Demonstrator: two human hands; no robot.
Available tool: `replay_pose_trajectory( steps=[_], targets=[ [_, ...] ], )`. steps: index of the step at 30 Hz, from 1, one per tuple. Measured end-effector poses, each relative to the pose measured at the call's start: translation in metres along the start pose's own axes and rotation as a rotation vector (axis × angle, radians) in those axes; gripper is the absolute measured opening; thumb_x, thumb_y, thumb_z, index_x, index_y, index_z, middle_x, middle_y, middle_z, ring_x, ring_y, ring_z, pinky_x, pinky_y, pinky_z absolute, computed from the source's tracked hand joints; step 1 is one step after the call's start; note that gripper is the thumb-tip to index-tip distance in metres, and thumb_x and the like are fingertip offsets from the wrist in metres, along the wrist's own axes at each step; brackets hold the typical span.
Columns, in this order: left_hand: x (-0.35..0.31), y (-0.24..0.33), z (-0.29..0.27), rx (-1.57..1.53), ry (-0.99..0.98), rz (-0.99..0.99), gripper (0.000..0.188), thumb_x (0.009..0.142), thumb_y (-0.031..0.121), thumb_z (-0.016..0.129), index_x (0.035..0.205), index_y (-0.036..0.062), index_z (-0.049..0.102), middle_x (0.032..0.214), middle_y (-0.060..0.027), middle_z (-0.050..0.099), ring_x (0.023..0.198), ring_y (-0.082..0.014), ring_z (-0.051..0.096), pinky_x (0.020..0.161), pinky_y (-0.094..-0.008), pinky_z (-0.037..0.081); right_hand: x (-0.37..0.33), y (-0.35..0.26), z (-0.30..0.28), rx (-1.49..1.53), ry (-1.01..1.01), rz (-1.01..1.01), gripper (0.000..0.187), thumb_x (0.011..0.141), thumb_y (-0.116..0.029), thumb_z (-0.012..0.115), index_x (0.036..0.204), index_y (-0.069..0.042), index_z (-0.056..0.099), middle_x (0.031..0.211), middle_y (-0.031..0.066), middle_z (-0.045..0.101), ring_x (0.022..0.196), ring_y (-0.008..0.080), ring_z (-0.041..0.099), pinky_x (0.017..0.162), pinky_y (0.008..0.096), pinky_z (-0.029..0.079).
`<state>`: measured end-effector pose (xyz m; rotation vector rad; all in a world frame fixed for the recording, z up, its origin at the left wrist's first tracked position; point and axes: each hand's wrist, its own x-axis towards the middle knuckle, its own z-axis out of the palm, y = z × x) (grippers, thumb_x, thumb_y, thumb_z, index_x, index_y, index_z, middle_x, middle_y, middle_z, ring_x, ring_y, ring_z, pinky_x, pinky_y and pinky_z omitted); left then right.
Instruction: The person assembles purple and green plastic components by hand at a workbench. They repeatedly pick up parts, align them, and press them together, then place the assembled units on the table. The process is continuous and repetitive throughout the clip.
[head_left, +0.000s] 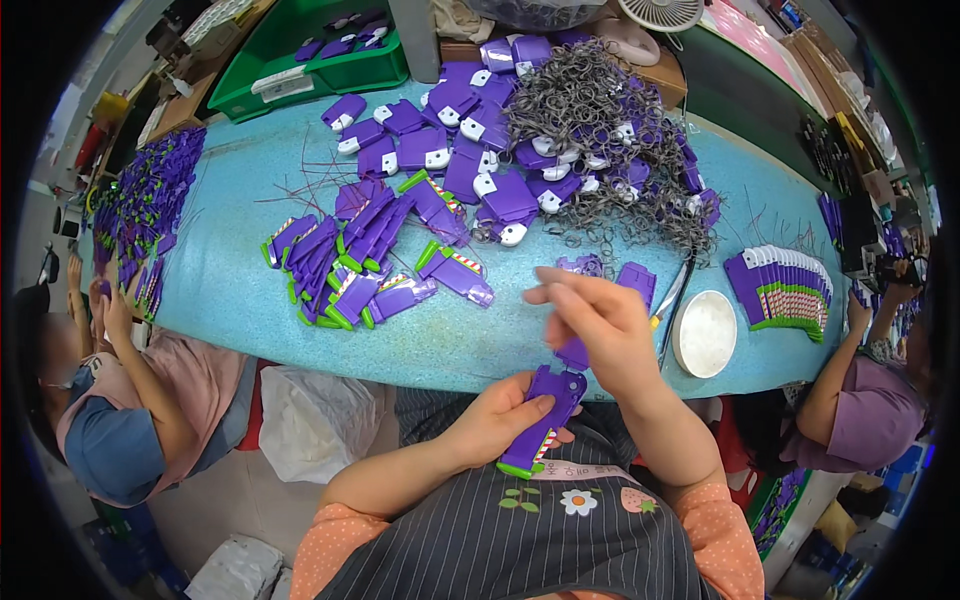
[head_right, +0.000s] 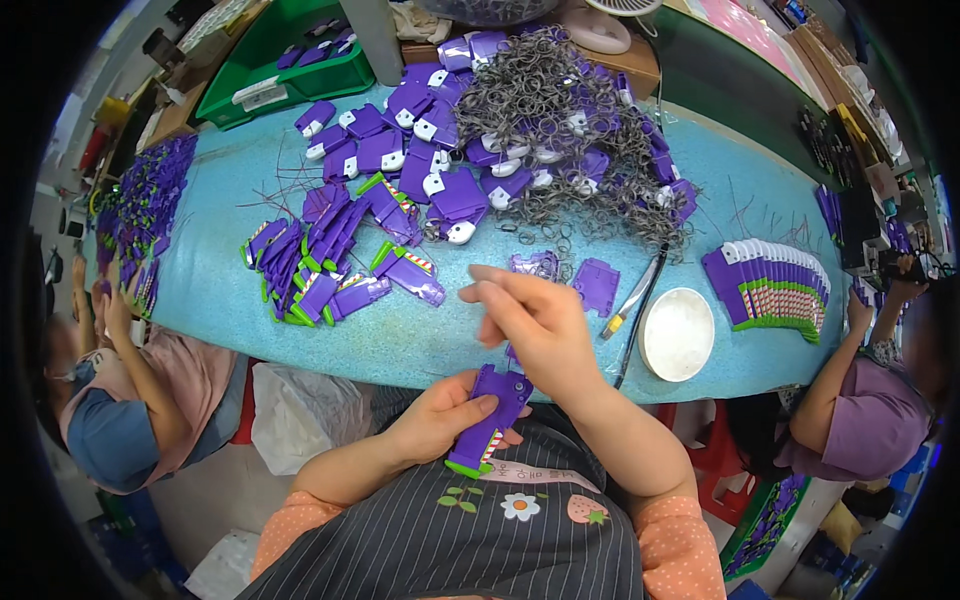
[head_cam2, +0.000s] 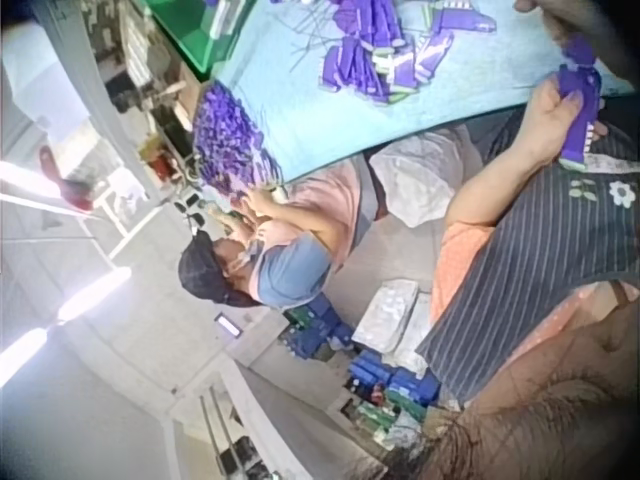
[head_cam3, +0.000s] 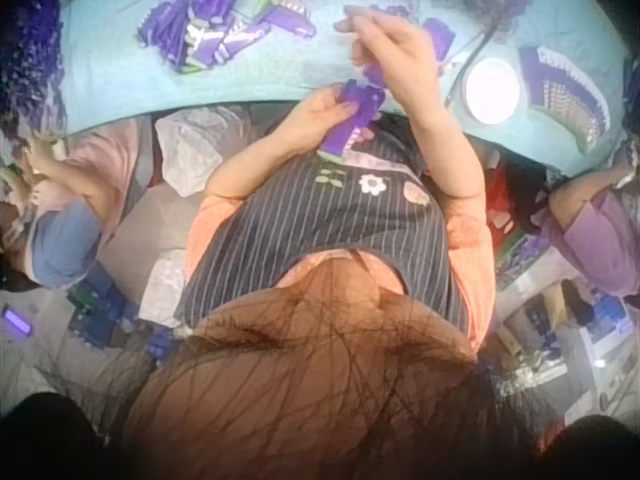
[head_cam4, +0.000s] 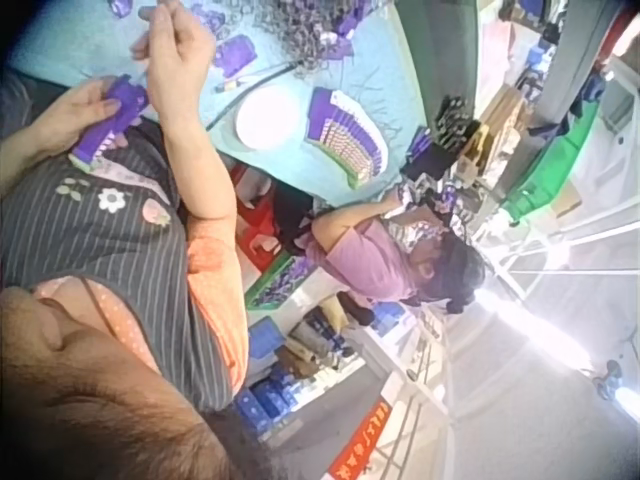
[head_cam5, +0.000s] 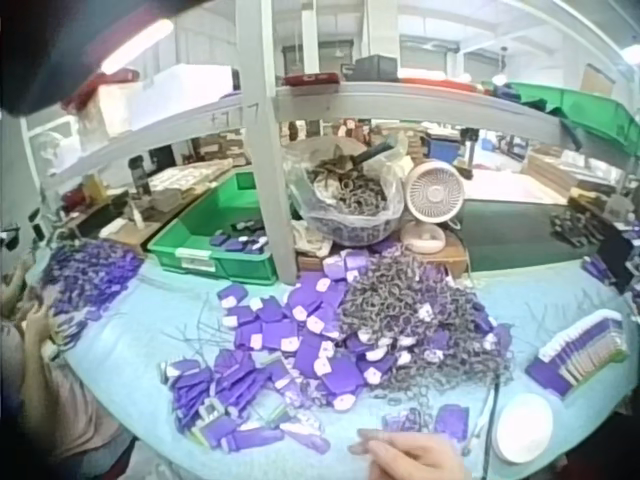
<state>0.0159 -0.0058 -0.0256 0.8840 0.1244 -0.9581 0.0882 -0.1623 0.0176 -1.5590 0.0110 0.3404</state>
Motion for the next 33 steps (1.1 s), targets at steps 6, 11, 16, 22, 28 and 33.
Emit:
replay_pose_trajectory(
  steps=[6,11,16,22,28,33],
  targets=[
    [-0.007,0.001,-0.001,-0.091,0.209,0.343,0.030,0.097,0.016,0.043,0.122,-0.0001,0.042,0.112,-0.0173,0.059,0.092,-0.0242,0.064,0.081,-0.0352,0.053,-0.047,-0.008,-0.010,-0.546,0.058,-0.524,0.015,0.088,-0.008,0.052,0.080,0.002,0.059,0.066,0.0116,0.057,0.053,0.0226,0.054,0.048,0.0327,0.040],
    [-0.019,0.011,0.016,0.108,0.153,0.553,0.028,0.097,0.010,0.040,0.123,-0.0014,0.041,0.117,-0.0138,0.056,0.096,-0.0164,0.060,0.085,-0.0285,0.048,-0.061,-0.003,-0.003,-0.636,-0.021,-0.596,0.018,0.080,-0.002,0.059,0.063,-0.002,0.051,0.054,0.0104,0.047,0.043,0.0273,0.048,0.040,0.0369,0.036],
    [-0.025,0.001,0.018,0.287,0.143,0.592,0.029,0.096,0.008,0.042,0.123,-0.0042,0.042,0.114,-0.0111,0.057,0.099,-0.0130,0.057,0.087,-0.0274,0.046,-0.058,0.005,-0.001,-0.542,-0.069,-0.464,0.022,0.083,-0.006,0.057,0.062,-0.001,0.053,0.053,0.0119,0.050,0.044,0.0283,0.050,0.041,0.0370,0.037],
    [-0.026,-0.001,0.007,0.471,0.140,0.589,0.028,0.096,0.006,0.043,0.121,-0.0053,0.044,0.106,-0.0116,0.061,0.094,-0.0130,0.060,0.082,-0.0260,0.048,-0.059,-0.002,-0.011,-0.261,-0.268,-0.123,0.034,0.091,-0.015,0.051,0.062,0.002,0.054,0.052,0.0089,0.051,0.044,0.0200,0.047,0.045,0.0326,0.037],
    [-0.019,0.001,0.003,0.468,0.096,0.608,0.027,0.095,0.005,0.042,0.120,-0.0057,0.046,0.102,-0.0132,0.065,0.092,-0.0152,0.063,0.079,-0.0258,0.049,-0.055,-0.006,-0.024,-0.076,-0.387,0.142,0.040,0.094,-0.019,0.048,0.060,0.002,0.053,0.051,0.0030,0.047,0.049,0.0087,0.041,0.047,0.0266,0.036],
    [-0.016,0.000,0.004,0.391,0.106,0.581,0.028,0.094,0.004,0.043,0.120,-0.0059,0.046,0.102,-0.0131,0.065,0.091,-0.0155,0.064,0.079,-0.0257,0.049,-0.056,-0.006,-0.014,-0.327,-0.175,-0.092,0.026,0.092,-0.016,0.052,0.073,0.001,0.056,0.052,0.0069,0.054,0.046,0.0154,0.054,0.045,0.0302,0.040]
  ],
)
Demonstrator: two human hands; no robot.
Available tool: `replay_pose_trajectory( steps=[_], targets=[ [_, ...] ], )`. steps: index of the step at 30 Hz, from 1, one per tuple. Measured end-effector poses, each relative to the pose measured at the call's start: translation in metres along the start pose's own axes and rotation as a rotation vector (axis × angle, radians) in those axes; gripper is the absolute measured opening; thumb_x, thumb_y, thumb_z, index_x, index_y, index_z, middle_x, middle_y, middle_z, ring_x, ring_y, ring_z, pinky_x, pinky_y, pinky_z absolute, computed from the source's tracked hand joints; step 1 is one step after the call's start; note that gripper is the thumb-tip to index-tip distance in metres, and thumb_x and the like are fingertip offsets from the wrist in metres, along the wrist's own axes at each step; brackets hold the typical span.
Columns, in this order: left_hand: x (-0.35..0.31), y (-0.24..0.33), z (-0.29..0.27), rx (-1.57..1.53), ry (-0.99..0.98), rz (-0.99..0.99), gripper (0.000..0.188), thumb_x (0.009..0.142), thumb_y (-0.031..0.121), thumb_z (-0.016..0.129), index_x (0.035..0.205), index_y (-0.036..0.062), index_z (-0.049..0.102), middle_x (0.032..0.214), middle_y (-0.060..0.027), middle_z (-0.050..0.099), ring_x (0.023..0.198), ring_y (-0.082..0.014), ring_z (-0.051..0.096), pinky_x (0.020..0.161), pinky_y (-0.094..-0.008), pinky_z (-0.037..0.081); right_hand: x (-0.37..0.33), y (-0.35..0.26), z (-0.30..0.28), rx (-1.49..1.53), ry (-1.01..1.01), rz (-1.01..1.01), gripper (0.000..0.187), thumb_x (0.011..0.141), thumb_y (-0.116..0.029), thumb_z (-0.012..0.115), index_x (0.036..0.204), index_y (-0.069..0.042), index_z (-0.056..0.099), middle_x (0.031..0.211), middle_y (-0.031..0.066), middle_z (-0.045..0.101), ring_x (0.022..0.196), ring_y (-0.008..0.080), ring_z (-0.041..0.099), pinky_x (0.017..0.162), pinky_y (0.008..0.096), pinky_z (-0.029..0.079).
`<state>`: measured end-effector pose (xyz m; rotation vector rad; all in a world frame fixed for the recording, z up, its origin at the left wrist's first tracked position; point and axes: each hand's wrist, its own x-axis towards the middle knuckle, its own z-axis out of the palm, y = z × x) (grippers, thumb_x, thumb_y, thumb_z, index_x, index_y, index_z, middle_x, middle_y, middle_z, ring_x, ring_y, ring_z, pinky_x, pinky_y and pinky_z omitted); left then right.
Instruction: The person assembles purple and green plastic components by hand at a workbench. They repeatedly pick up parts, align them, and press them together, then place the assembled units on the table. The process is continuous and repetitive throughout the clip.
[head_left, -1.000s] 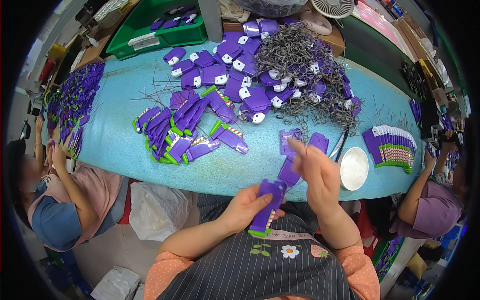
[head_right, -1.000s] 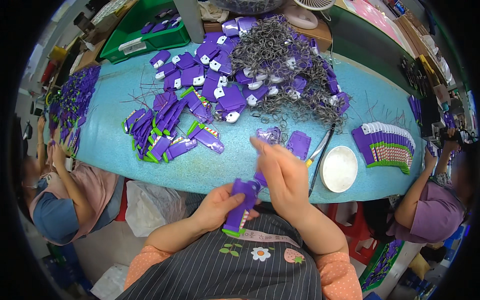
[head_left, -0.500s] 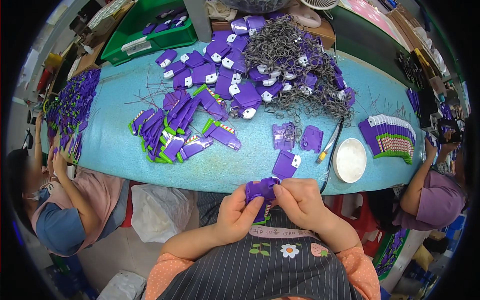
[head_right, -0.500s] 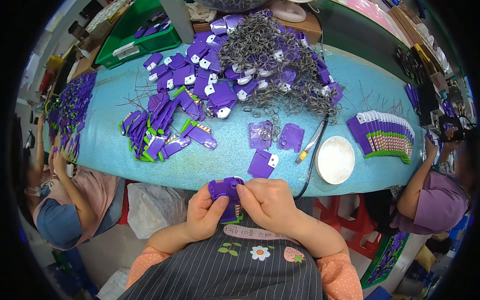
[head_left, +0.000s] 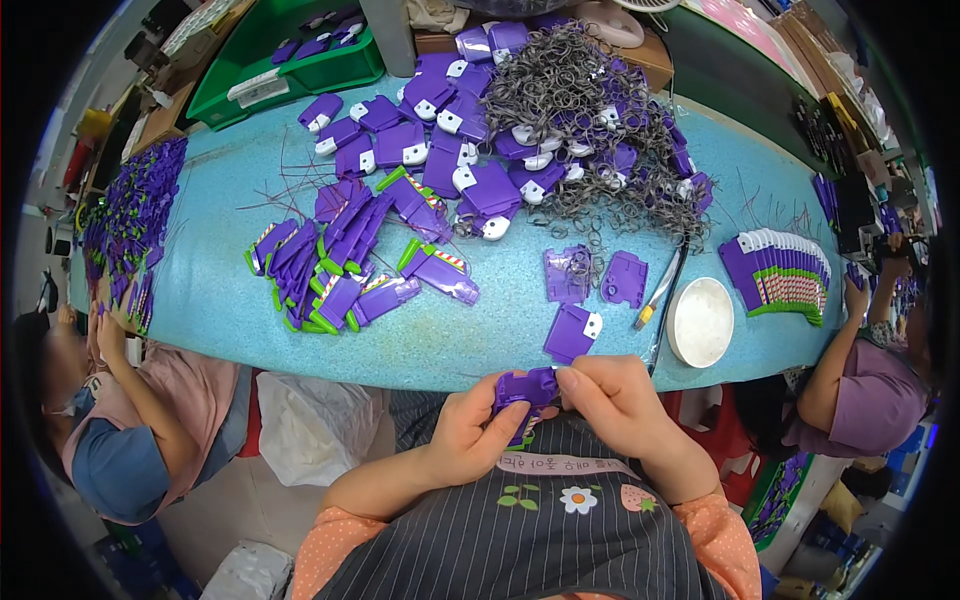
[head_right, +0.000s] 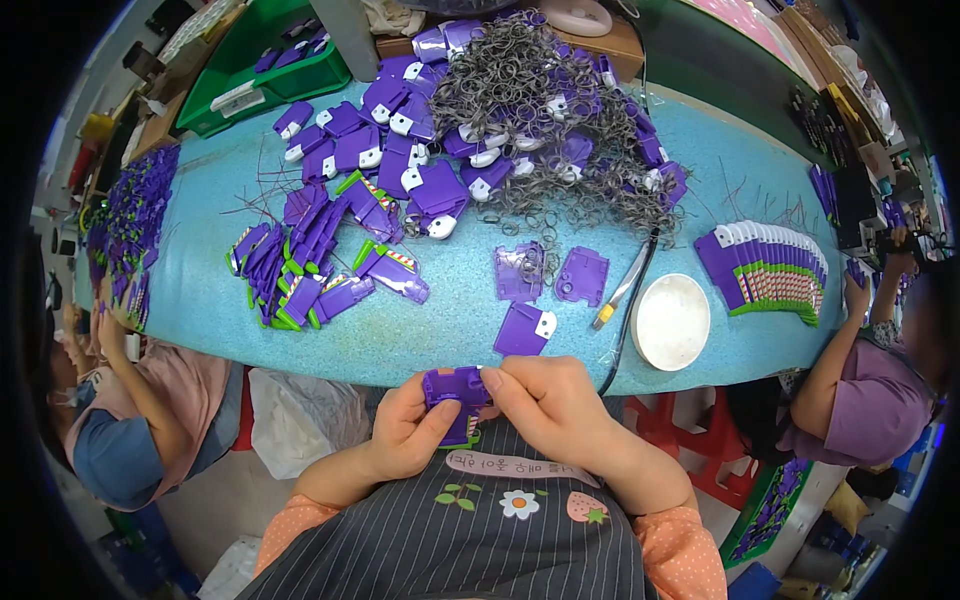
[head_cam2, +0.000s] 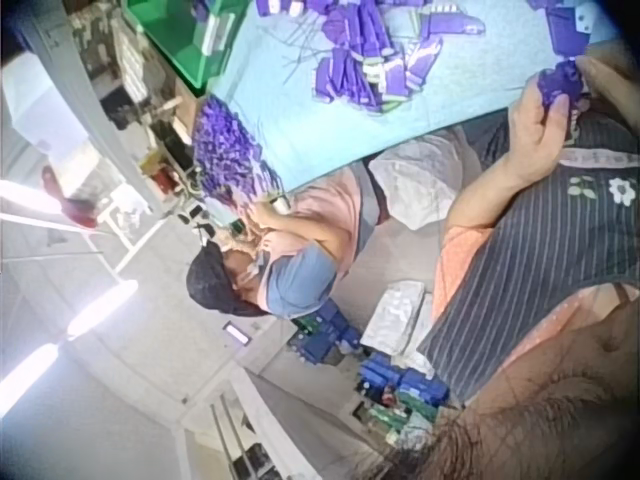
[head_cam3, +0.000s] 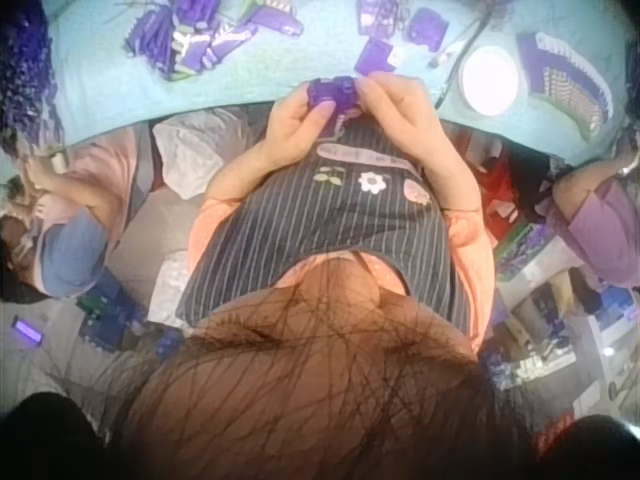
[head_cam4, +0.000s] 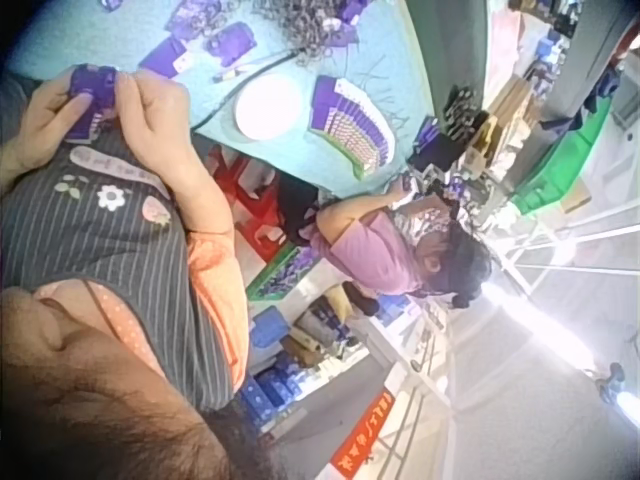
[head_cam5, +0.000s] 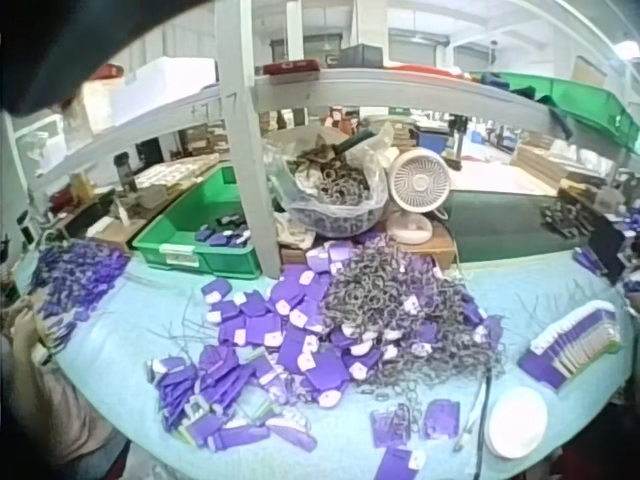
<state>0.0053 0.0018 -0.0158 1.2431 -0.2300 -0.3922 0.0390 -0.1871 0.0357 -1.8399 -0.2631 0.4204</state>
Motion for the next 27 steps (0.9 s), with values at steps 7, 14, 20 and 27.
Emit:
replay_pose_trajectory(
  steps=[7,14,20,27],
  targets=[
    [-0.002,0.007,0.005,0.230,0.024,0.021,0.027,0.093,0.004,0.047,0.118,-0.0056,0.047,0.093,-0.0124,0.067,0.084,-0.0144,0.065,0.071,-0.0249,0.050,-0.007,0.013,0.019,-0.378,0.302,-0.276,0.017,0.084,-0.006,0.059,0.097,0.002,0.050,0.056,0.0085,0.054,0.047,0.0226,0.056,0.044,0.0326,0.042],
    [-0.002,0.011,0.014,0.383,0.078,0.133,0.027,0.091,0.003,0.049,0.117,-0.0063,0.048,0.091,-0.0125,0.067,0.075,-0.0119,0.063,0.065,-0.0243,0.049,-0.010,0.028,0.023,-0.435,0.443,-0.481,0.017,0.077,-0.001,0.064,0.089,0.001,0.053,0.062,0.0096,0.054,0.048,0.0238,0.054,0.043,0.0322,0.041],
    [-0.007,0.003,0.018,0.212,0.066,0.041,0.029,0.093,0.003,0.048,0.120,-0.0062,0.047,0.095,-0.0110,0.066,0.076,-0.0091,0.061,0.066,-0.0232,0.049,-0.014,0.030,0.020,-0.479,0.482,-0.613,0.015,0.076,0.004,0.064,0.084,0.000,0.052,0.063,0.0082,0.056,0.047,0.0214,0.053,0.042,0.0310,0.039],
    [-0.005,0.006,0.017,0.389,0.044,0.093,0.030,0.090,0.003,0.052,0.118,-0.0064,0.049,0.089,-0.0122,0.067,0.071,-0.0117,0.063,0.061,-0.0244,0.050,-0.013,0.030,0.023,-0.396,0.507,-0.592,0.013,0.075,0.002,0.066,0.081,0.000,0.054,0.063,0.0084,0.055,0.048,0.0219,0.055,0.042,0.0325,0.041]
  ],
)
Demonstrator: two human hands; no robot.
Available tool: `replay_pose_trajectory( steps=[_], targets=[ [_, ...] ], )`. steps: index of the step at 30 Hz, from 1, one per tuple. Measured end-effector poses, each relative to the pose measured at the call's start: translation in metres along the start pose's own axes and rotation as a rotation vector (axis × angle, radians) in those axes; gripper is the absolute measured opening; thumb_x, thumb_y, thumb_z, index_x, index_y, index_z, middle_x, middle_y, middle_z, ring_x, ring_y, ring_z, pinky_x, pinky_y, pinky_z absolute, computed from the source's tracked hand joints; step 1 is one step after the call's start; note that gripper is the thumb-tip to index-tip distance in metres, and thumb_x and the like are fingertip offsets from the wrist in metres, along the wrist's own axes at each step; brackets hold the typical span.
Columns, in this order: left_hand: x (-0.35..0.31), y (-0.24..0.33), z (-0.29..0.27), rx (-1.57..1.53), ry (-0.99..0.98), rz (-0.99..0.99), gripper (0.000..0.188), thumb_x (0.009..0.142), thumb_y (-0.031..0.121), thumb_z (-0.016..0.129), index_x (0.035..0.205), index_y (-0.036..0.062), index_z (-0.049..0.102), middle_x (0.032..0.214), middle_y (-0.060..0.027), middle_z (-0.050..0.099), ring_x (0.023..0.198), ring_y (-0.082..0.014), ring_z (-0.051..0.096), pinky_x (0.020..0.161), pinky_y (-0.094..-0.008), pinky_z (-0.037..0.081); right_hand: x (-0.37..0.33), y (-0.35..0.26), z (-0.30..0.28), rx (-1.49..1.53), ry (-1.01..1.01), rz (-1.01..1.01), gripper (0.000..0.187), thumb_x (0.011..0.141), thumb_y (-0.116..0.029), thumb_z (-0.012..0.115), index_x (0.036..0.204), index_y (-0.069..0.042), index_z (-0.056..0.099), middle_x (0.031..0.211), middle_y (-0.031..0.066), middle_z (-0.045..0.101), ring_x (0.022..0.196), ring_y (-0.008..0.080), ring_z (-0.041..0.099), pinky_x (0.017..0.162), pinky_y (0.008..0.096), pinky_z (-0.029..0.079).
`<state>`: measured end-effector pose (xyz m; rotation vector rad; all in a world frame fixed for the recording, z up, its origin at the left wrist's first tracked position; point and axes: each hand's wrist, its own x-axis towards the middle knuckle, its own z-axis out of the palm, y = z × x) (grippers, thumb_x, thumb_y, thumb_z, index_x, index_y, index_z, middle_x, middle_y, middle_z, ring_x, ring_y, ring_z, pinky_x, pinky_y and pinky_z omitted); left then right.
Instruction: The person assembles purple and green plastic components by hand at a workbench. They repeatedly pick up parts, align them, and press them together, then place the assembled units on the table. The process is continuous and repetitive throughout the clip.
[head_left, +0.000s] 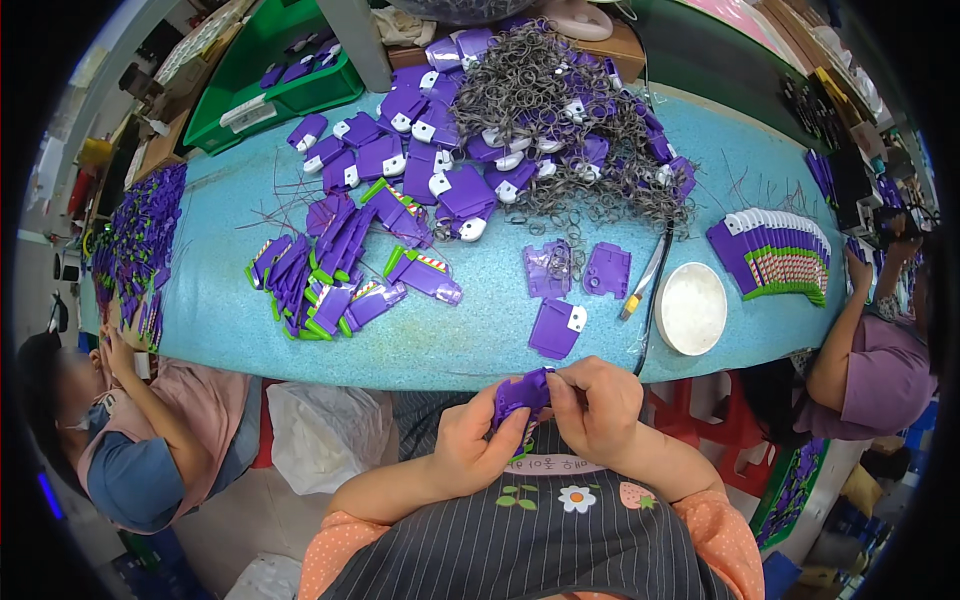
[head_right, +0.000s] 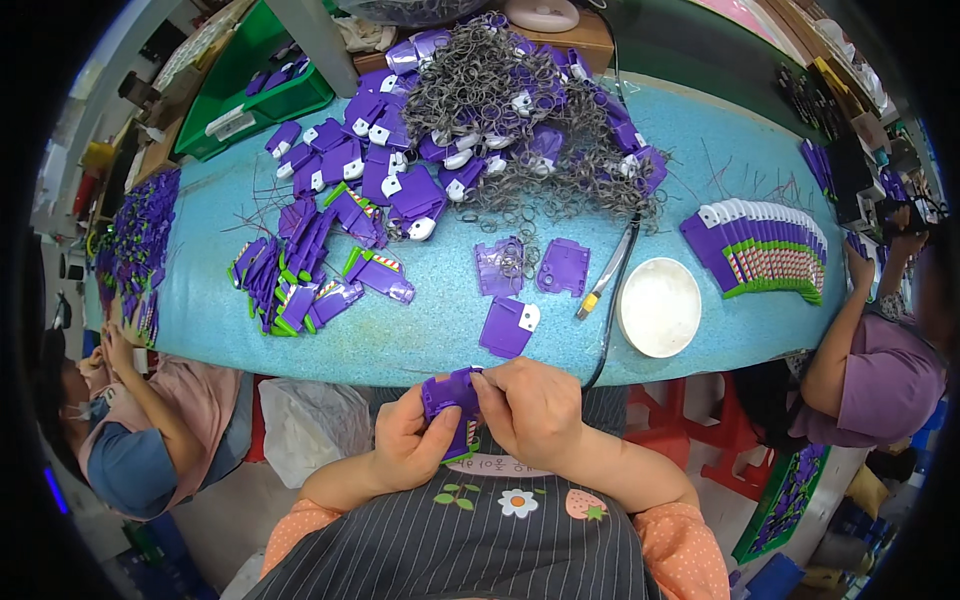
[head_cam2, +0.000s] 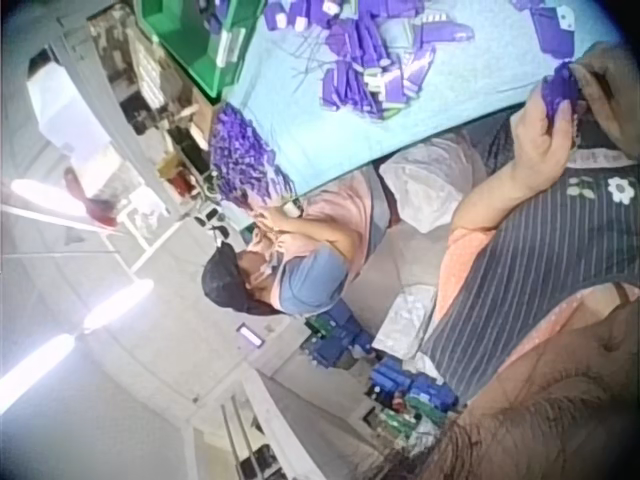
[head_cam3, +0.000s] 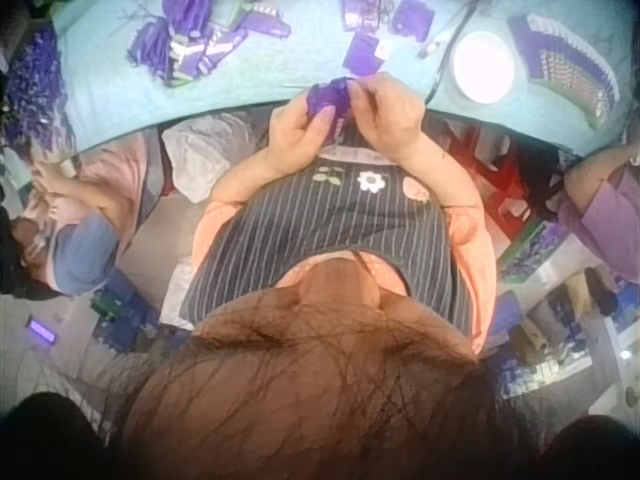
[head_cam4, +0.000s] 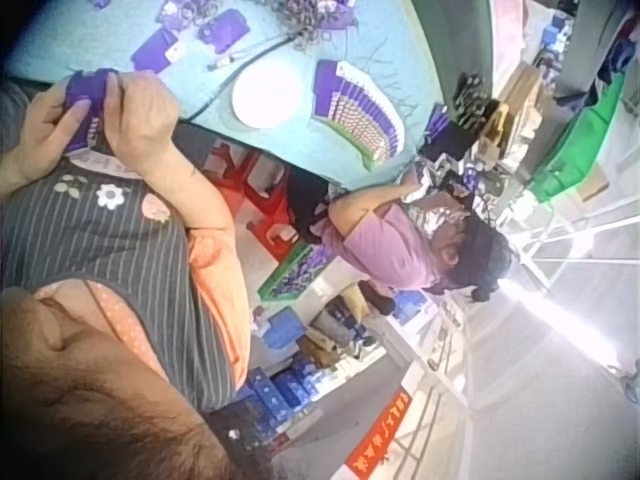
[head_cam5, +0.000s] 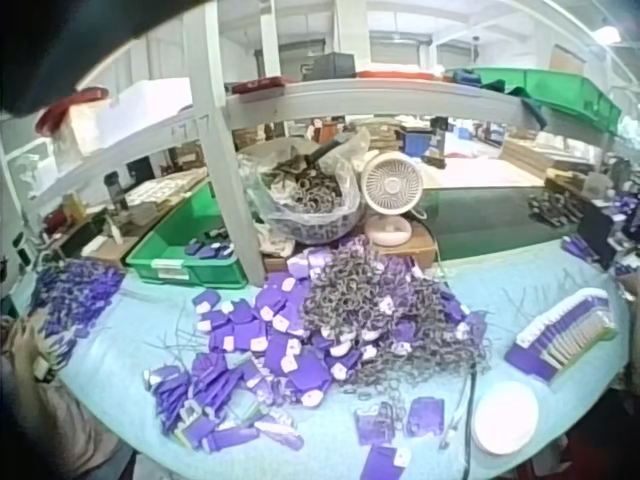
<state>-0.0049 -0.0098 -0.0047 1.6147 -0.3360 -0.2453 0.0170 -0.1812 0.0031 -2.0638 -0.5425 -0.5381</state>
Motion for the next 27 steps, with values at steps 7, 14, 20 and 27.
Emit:
replay_pose_trajectory(
  steps=[7,14,20,27],
  targets=[
    [0.008,0.001,-0.013,0.445,0.010,0.316,0.034,0.081,-0.002,0.057,0.113,-0.0101,0.050,0.086,-0.0173,0.066,0.061,-0.0232,0.064,0.052,-0.0297,0.050,0.009,-0.004,-0.005,0.186,-0.264,0.338,0.019,0.085,-0.008,0.058,0.098,0.003,0.050,0.082,0.0161,0.054,0.061,0.0271,0.058,0.052,0.0339,0.044],
    [0.015,0.003,-0.019,0.572,0.030,0.459,0.034,0.081,-0.003,0.056,0.113,-0.0089,0.049,0.093,-0.0194,0.065,0.066,-0.0224,0.066,0.055,-0.0304,0.052,0.030,0.003,-0.009,0.330,-0.398,0.277,0.019,0.089,-0.013,0.052,0.099,0.003,0.048,0.088,0.0169,0.052,0.068,0.0280,0.055,0.062,0.0362,0.045],
    [0.009,0.003,-0.020,-0.066,0.021,0.026,0.026,0.091,0.000,0.047,0.115,-0.0075,0.046,0.101,-0.0188,0.063,0.078,-0.0159,0.066,0.067,-0.0291,0.053,0.033,-0.002,-0.005,0.250,-0.277,0.216,0.012,0.083,-0.003,0.054,0.090,0.003,0.047,0.086,0.0167,0.050,0.062,0.0267,0.052,0.055,0.0351,0.043],
    [0.012,0.011,-0.013,-0.541,0.037,-0.141,0.028,0.095,0.002,0.040,0.121,-0.0086,0.042,0.108,-0.0149,0.061,0.095,-0.0173,0.062,0.083,-0.0272,0.049,0.023,-0.001,0.006,0.098,-0.129,0.102,0.010,0.078,0.005,0.057,0.079,0.002,0.048,0.068,0.0120,0.049,0.053,0.0266,0.050,0.045,0.0349,0.039]
  ],
)
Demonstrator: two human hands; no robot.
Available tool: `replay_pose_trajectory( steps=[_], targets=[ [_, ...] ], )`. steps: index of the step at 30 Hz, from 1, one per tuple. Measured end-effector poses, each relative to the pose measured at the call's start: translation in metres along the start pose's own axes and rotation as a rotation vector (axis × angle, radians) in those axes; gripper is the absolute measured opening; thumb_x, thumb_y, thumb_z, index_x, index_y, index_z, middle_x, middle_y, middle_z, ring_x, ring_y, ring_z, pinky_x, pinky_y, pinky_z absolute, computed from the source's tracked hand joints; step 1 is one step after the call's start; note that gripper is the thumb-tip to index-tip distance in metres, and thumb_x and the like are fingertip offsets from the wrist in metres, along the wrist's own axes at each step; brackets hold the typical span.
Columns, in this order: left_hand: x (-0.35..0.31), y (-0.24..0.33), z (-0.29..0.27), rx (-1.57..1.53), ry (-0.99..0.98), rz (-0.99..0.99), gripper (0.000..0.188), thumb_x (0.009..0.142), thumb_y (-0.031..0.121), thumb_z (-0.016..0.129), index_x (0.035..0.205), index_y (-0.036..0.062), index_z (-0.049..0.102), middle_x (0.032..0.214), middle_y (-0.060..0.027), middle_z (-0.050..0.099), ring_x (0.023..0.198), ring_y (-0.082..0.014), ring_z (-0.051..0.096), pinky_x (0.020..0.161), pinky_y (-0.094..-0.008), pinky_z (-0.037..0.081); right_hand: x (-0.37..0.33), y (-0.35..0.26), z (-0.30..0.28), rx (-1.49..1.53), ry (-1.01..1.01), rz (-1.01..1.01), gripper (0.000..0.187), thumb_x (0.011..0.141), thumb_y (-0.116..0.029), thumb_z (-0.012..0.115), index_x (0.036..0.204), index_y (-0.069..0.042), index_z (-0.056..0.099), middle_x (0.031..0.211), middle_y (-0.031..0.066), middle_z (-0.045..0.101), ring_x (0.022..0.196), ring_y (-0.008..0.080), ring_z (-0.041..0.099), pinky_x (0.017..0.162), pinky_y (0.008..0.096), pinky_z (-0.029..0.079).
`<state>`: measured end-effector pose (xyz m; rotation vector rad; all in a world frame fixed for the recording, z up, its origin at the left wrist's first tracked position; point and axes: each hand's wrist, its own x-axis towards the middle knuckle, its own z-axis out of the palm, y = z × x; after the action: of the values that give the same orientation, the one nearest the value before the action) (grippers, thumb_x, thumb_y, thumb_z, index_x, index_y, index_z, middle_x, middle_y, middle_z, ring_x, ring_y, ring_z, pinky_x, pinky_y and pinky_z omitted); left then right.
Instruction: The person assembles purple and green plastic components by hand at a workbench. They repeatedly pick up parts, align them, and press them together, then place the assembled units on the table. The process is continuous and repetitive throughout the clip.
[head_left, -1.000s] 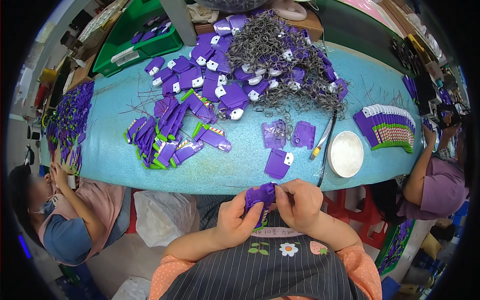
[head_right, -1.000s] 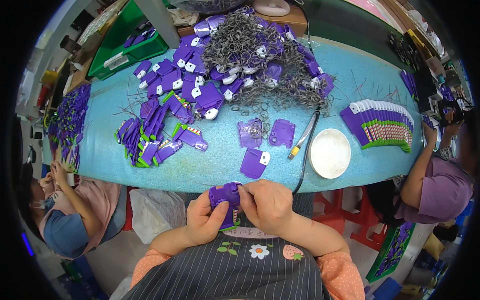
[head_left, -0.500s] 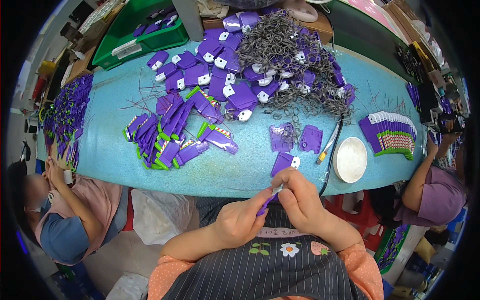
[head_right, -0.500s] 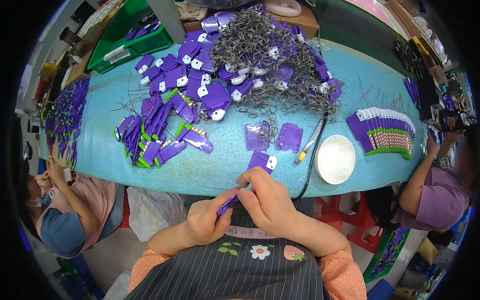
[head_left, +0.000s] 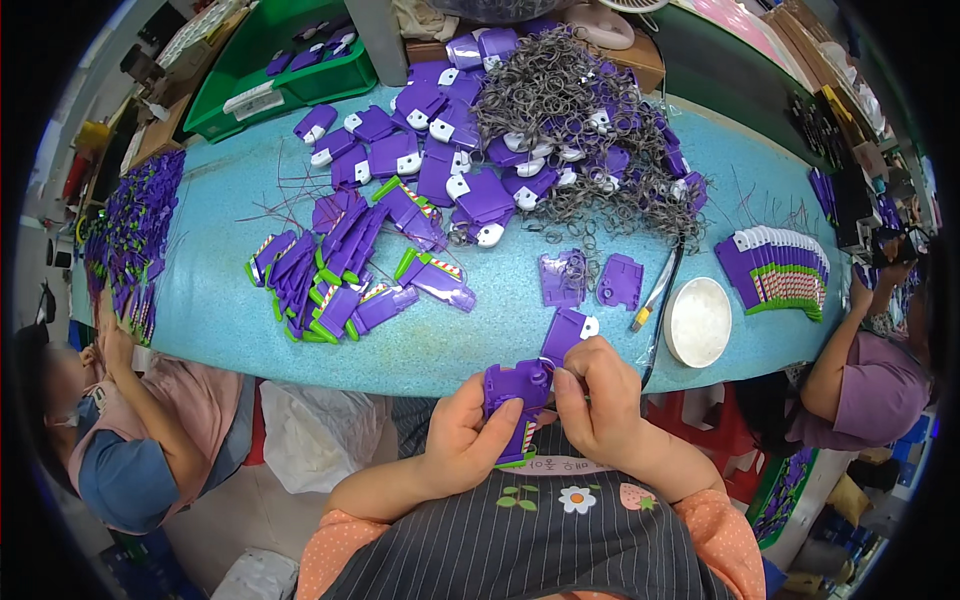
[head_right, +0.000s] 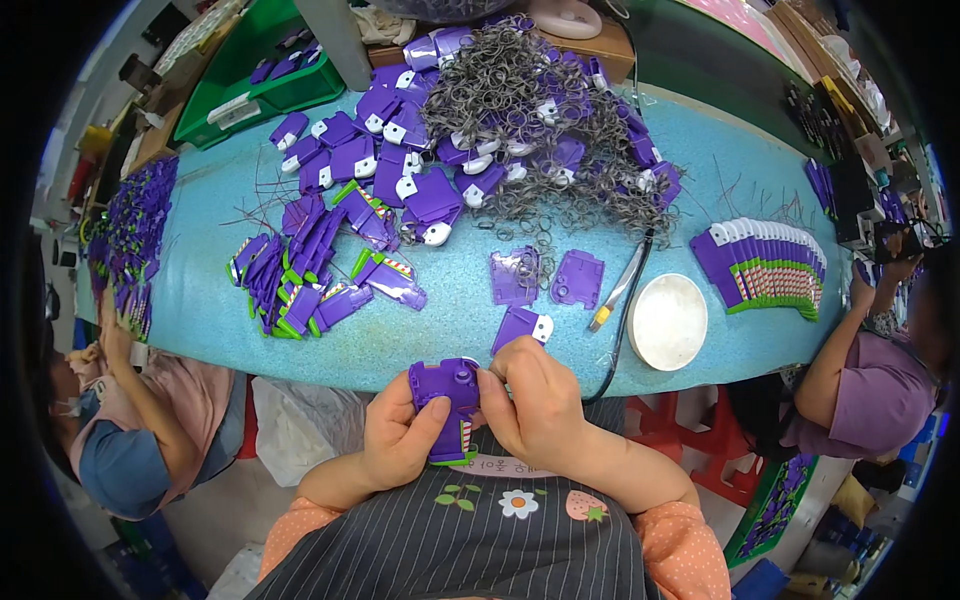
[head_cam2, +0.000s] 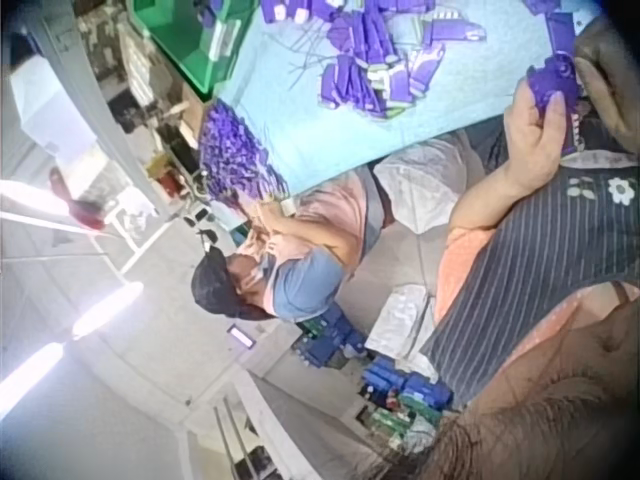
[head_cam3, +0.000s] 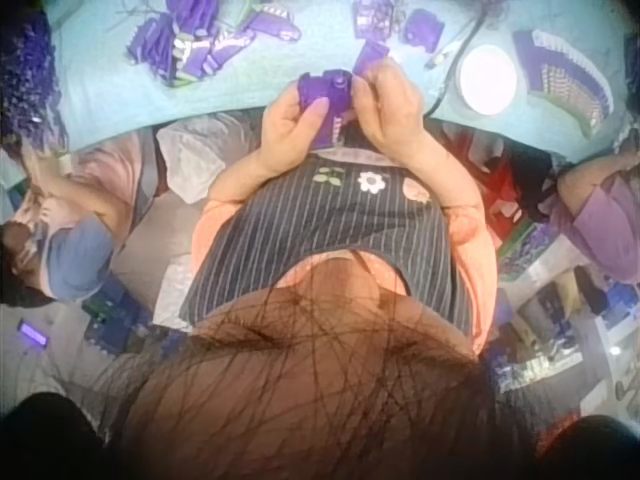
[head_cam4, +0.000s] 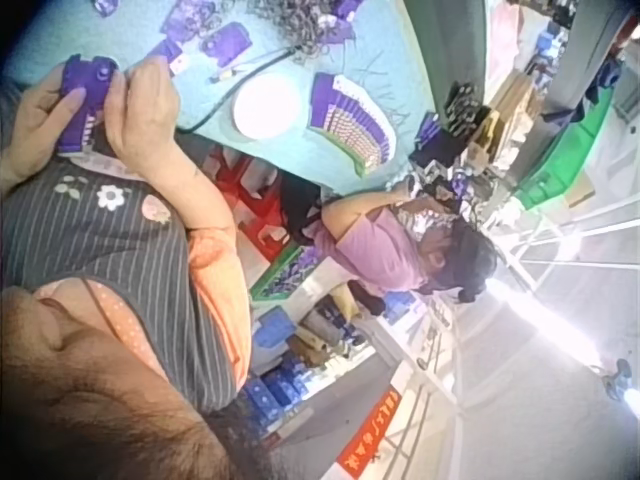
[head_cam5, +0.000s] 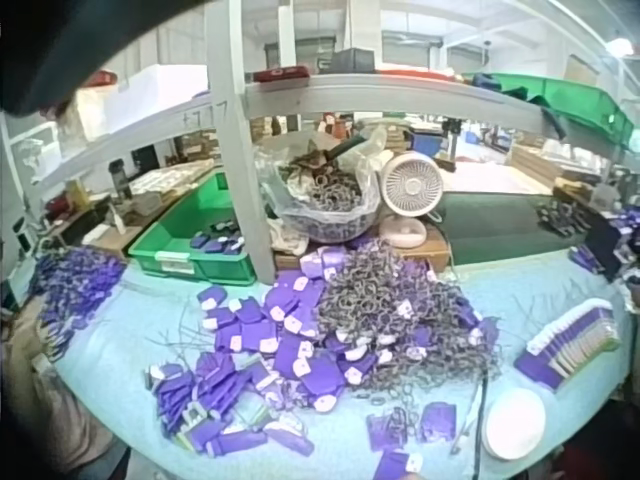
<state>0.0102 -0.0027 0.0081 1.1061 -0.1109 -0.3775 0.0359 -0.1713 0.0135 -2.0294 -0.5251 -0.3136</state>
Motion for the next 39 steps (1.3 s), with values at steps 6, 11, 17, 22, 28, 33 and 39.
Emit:
replay_pose_trajectory(
  steps=[6,11,17,22,28,33,39],
  targets=[
    [-0.005,-0.007,-0.001,0.252,-0.030,0.049,0.028,0.093,0.002,0.043,0.119,-0.0089,0.044,0.103,-0.0154,0.064,0.090,-0.0163,0.064,0.080,-0.0273,0.051,-0.006,-0.002,-0.006,0.116,-0.002,0.111,0.010,0.078,0.004,0.059,0.076,0.002,0.049,0.066,0.0114,0.050,0.050,0.0253,0.050,0.045,0.0339,0.039],
    [-0.007,-0.001,-0.001,0.707,-0.059,0.109,0.029,0.091,0.000,0.048,0.118,-0.0094,0.044,0.097,-0.0166,0.066,0.086,-0.0155,0.066,0.074,-0.0268,0.052,-0.008,0.000,-0.006,0.060,0.069,0.009,0.009,0.078,0.004,0.060,0.079,0.001,0.051,0.068,0.0118,0.053,0.052,0.0248,0.053,0.045,0.0334,0.040],
    [-0.005,-0.006,0.002,0.182,-0.014,0.020,0.029,0.093,0.002,0.046,0.119,-0.0080,0.045,0.104,-0.0142,0.064,0.087,-0.0145,0.064,0.074,-0.0247,0.051,-0.010,0.002,-0.006,-0.140,0.075,-0.108,0.012,0.076,0.002,0.064,0.080,0.000,0.052,0.063,0.0089,0.054,0.049,0.0234,0.054,0.042,0.0331,0.040],
    [-0.007,-0.013,-0.003,0.215,-0.005,0.043,0.028,0.093,0.003,0.047,0.119,-0.0075,0.046,0.103,-0.0131,0.064,0.084,-0.0136,0.064,0.073,-0.0241,0.050,-0.011,0.002,-0.001,-0.216,0.091,-0.117,0.013,0.075,0.001,0.065,0.079,-0.001,0.052,0.060,0.0077,0.053,0.047,0.0221,0.053,0.042,0.0320,0.040],
    [0.001,-0.007,-0.006,0.848,-0.015,0.382,0.029,0.084,0.000,0.056,0.112,-0.0076,0.051,0.081,-0.0150,0.065,0.062,-0.0203,0.065,0.056,-0.0292,0.051,-0.009,0.000,0.003,-0.132,0.105,-0.060,0.013,0.076,0.000,0.065,0.078,-0.001,0.053,0.060,0.0073,0.054,0.047,0.0209,0.054,0.042,0.0306,0.040],
    [0.006,-0.005,-0.014,1.000,-0.103,0.496,0.030,0.080,-0.001,0.058,0.109,-0.0081,0.053,0.076,-0.0142,0.064,0.058,-0.0244,0.063,0.051,-0.0316,0.049,-0.008,-0.006,0.001,0.418,0.027,0.481,0.008,0.082,-0.002,0.060,0.080,-0.001,0.052,0.067,0.0041,0.055,0.056,0.0115,0.054,0.051,0.0255,0.042],
    [0.002,0.007,-0.018,0.783,-0.333,0.254,0.029,0.081,0.000,0.058,0.109,-0.0062,0.052,0.071,-0.0127,0.061,0.055,-0.0244,0.061,0.049,-0.0336,0.047,0.014,0.022,-0.027,0.956,-0.528,0.664,0.003,0.081,-0.001,0.052,0.081,0.001,0.054,0.072,0.0006,0.055,0.069,0.0062,0.050,0.062,0.0219,0.041]
  ],
)
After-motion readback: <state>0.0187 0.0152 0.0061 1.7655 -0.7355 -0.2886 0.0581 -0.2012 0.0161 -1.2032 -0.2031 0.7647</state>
